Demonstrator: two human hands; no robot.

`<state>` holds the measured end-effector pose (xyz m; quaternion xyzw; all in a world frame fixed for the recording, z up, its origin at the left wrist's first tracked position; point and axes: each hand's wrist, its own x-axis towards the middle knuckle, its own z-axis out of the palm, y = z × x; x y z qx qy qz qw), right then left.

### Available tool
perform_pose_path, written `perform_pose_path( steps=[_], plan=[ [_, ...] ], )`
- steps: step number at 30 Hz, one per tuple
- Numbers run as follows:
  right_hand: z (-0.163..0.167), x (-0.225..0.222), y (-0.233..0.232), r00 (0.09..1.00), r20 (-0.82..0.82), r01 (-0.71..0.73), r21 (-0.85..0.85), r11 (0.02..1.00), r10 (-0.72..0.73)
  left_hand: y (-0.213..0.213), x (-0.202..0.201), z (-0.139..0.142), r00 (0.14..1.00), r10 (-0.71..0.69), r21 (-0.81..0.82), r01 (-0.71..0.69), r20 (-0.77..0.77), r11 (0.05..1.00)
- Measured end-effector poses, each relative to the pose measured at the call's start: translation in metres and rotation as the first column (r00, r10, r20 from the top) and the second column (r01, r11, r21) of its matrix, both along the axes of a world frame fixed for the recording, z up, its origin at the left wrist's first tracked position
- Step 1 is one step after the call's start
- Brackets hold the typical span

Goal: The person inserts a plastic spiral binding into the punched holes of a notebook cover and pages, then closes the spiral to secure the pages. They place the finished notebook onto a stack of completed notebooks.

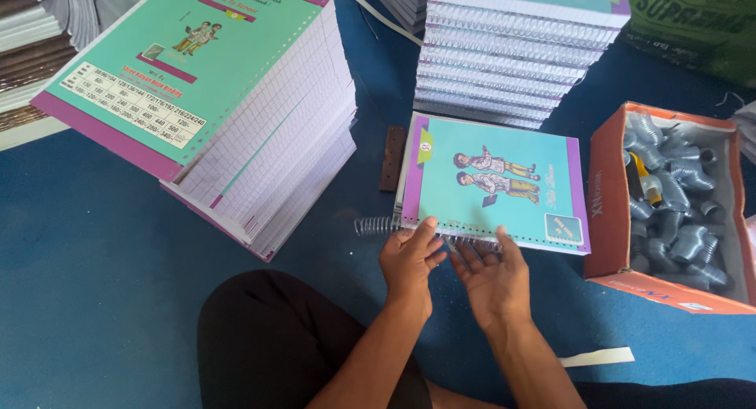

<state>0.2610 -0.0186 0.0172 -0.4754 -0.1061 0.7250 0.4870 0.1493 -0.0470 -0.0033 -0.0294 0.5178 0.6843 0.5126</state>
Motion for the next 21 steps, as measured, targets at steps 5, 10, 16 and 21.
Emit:
perform_pose_path(
  steps=[5,10,16,21],
  plan=[
    [-0.009,0.004,-0.003,0.994,0.044,-0.108,0.202,0.973,0.101,0.0,0.0,-0.008,0.995,0.019,0.059,-0.025,0.098,0.998],
    [-0.023,0.005,0.006,0.993,0.105,-0.061,-0.006,0.998,0.061,-0.002,-0.001,-0.018,0.986,0.032,0.395,-0.096,0.165,0.914],
    [-0.011,0.006,0.004,0.994,-0.069,-0.079,0.093,0.993,0.086,-0.004,0.0,0.002,0.998,-0.023,0.08,0.018,0.061,0.997],
    [-0.009,0.004,-0.001,0.993,0.064,-0.113,0.154,0.982,0.104,-0.002,-0.001,0.006,0.995,-0.033,-0.044,0.037,0.094,0.998]
  ],
)
